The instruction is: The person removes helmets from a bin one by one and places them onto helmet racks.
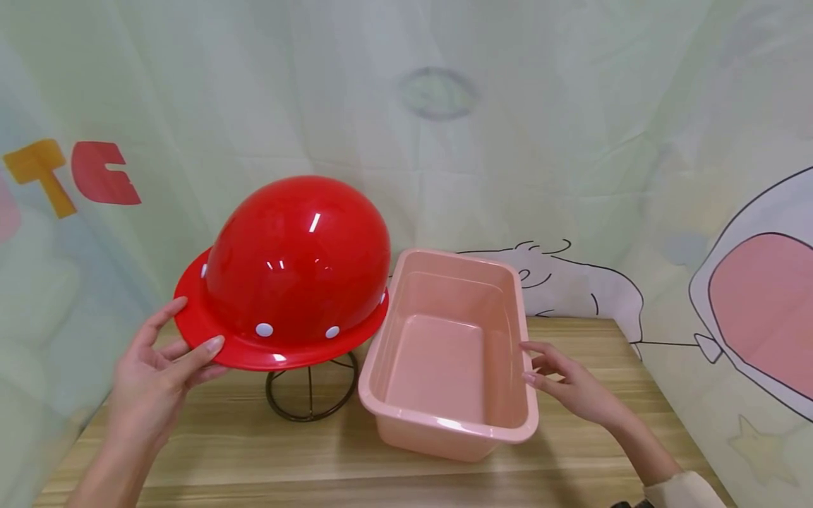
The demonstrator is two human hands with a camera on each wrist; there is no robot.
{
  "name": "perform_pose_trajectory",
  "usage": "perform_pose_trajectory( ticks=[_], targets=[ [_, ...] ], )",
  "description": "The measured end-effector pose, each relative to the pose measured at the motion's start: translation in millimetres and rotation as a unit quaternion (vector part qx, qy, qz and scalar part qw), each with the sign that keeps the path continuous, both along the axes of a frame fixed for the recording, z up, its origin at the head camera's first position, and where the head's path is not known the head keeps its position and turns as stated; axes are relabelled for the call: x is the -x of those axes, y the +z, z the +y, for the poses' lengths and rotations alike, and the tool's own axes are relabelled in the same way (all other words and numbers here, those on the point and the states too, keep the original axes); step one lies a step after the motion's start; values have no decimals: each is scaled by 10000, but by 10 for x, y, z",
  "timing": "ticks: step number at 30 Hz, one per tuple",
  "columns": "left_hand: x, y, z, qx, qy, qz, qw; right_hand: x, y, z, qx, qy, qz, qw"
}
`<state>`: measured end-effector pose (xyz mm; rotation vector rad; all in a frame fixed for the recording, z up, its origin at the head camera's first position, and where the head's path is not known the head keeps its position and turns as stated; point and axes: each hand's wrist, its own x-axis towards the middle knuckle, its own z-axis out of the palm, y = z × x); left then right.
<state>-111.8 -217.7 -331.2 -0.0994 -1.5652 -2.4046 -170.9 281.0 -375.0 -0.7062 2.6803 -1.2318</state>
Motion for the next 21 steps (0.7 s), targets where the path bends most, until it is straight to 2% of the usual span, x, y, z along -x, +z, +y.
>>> perform_pose_trajectory(
  ticks=[10,15,21],
  targets=[
    [-12,-20,-1,-142,-145,-12,9998,-4,10,6,42,44,-12,10000],
    [5,-20,-24,28,-51,-390,9992,-10,19,4,49,45,-56,10000],
    [17,-78,-69,-39,-84,-786,9969,-15,28,-6,52,37,-154,9999]
  ],
)
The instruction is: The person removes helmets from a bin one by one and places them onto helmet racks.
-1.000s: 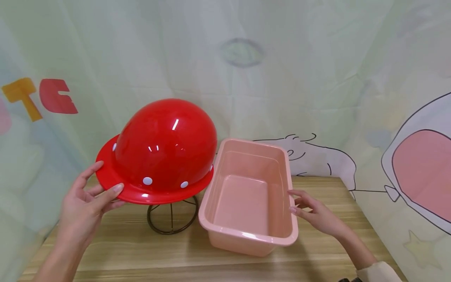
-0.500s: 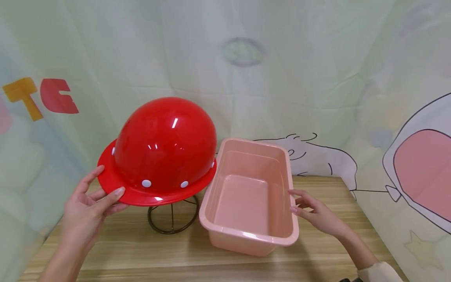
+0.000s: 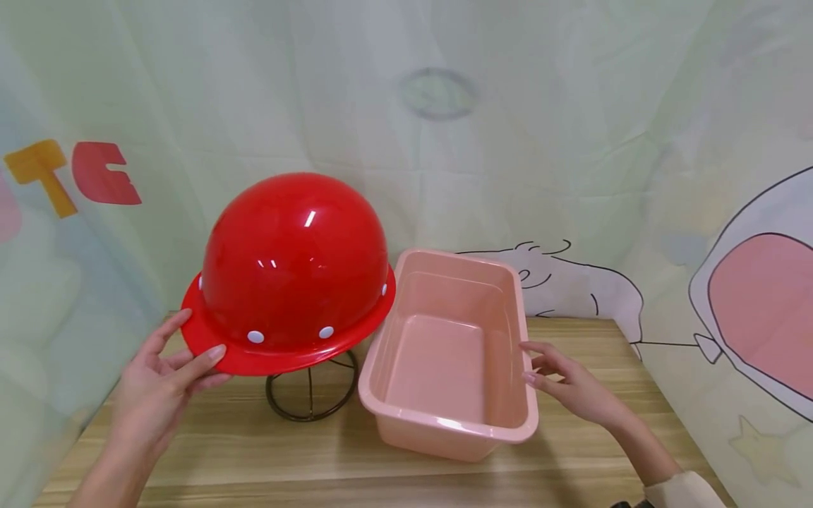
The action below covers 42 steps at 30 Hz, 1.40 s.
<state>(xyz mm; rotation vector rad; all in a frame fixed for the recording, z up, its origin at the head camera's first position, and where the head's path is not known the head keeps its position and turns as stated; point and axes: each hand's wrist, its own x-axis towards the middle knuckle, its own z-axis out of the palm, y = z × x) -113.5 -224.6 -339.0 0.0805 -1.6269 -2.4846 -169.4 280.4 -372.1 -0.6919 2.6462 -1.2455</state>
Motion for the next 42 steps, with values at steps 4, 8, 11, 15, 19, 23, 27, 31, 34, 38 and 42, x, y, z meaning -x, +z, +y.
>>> perform_pose_trajectory(
  ticks=[4,8,11,15,19,23,27,31,34,38,42],
  targets=[
    [17,-63,-10,-158,-20,32,9999,6,-12,12,-16,-19,38,10000],
    [21,-120,-18,-518,-95,128,9985,16,-22,20,6,-14,64,10000],
    [24,-149,-25,-693,-115,104,9975,19,-22,20,-6,-11,69,10000],
    [22,-168,-47,-772,-192,125,9967,14,-9,11,-38,-5,105,9999],
    [22,-159,-86,-757,-288,89,9967,11,2,4,-58,-4,109,9999],
    [26,-137,-120,-702,-376,49,9968,9,5,6,-68,-10,80,9999],
    [20,-136,-136,-707,-485,171,9962,8,6,9,-72,-24,34,10000],
    [13,-127,-151,-701,-498,280,9959,10,8,14,-48,-19,2,10000],
    [15,-121,-162,-645,-450,309,9964,10,7,17,-70,-30,13,10000],
    [18,-116,-169,-543,-413,283,9973,11,6,17,-80,-50,44,9999],
    [19,-102,-172,-509,-398,221,9977,10,10,15,-66,-57,24,10000]
  ],
)
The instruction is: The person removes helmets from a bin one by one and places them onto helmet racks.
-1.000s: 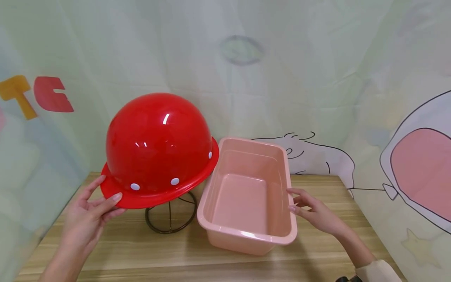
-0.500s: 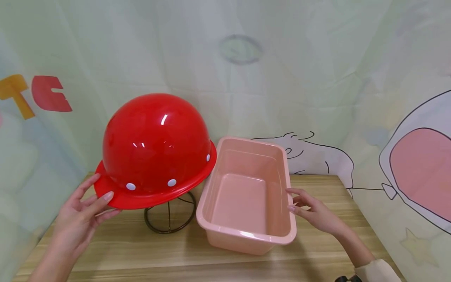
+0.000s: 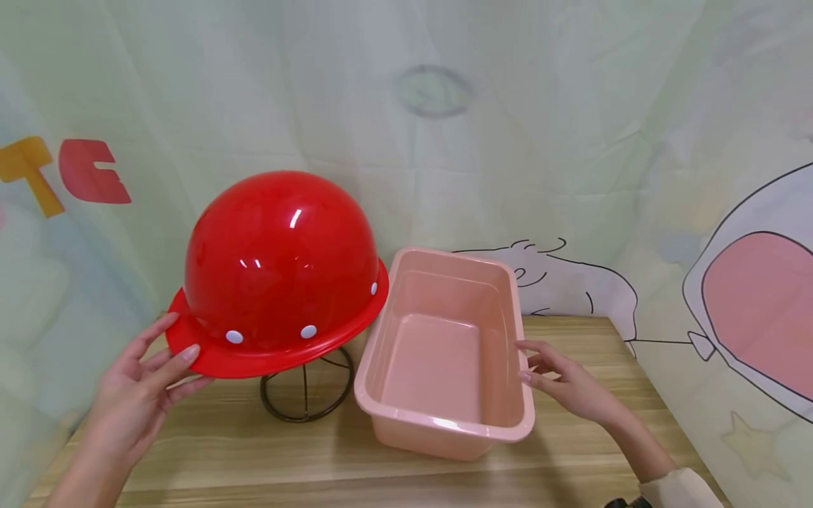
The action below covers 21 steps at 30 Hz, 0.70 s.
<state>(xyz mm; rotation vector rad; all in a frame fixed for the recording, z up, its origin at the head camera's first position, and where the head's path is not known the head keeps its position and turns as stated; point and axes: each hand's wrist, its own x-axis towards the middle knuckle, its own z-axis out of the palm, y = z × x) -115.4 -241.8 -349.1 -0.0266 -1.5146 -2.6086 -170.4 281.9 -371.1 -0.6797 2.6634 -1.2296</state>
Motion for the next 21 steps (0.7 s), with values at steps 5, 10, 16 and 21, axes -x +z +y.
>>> perform_pose_trajectory(
  ticks=[5,10,16,21],
  targets=[
    [-6,16,1,16,19,159,9999,-8,14,-4,14,-37,-116,9999],
    [-16,24,4,39,-28,365,9993,-12,19,-3,9,-51,-161,9999],
    [-22,34,-16,33,-61,300,9995,-7,-3,0,32,-54,-122,9999],
    [-21,44,-34,11,-78,271,9996,-5,-12,-4,48,-60,-109,9999]
  ],
)
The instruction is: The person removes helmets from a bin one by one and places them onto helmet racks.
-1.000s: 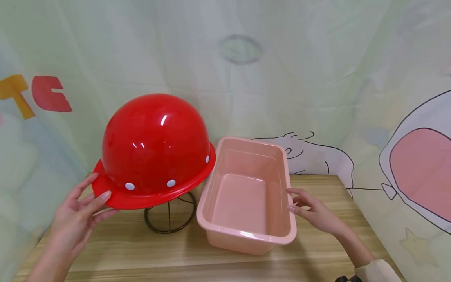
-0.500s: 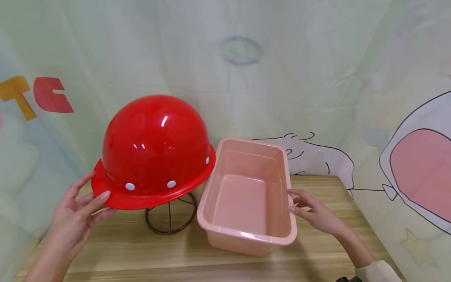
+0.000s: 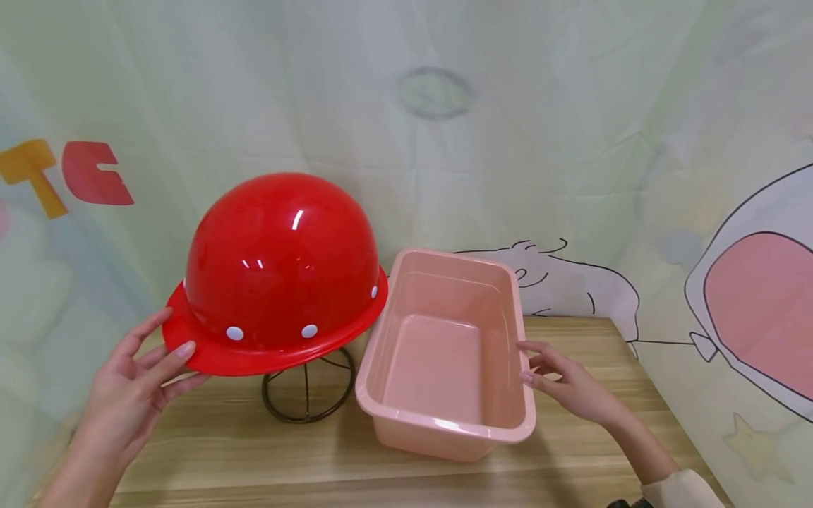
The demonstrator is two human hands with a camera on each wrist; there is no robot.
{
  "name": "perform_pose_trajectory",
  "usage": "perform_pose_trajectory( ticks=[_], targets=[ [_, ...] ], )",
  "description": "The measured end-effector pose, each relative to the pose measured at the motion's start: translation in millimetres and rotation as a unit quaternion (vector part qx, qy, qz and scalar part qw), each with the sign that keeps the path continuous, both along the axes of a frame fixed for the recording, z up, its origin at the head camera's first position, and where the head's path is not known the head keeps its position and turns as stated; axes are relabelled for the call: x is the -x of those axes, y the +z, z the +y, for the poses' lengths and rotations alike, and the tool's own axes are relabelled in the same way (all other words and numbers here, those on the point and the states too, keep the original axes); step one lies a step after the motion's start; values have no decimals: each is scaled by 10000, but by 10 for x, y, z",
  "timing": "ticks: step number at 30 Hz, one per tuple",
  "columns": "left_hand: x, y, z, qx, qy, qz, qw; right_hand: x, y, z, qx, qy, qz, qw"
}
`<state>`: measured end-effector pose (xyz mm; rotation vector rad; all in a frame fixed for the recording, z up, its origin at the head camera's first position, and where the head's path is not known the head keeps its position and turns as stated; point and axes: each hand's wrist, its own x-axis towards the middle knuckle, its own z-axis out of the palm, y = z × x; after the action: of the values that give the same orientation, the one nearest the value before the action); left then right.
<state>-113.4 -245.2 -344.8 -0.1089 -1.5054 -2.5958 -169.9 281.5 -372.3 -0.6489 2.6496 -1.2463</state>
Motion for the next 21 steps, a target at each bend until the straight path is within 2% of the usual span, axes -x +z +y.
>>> perform_pose_trajectory(
  ticks=[5,12,21],
  targets=[
    [21,-3,-9,12,114,-254,9996,-4,8,-11,19,13,22,10000],
    [34,-75,28,115,244,-616,9977,-6,3,-11,68,47,90,9999],
    [28,-162,69,84,339,-553,9979,-1,-9,-3,78,68,121,9999]
  ],
)
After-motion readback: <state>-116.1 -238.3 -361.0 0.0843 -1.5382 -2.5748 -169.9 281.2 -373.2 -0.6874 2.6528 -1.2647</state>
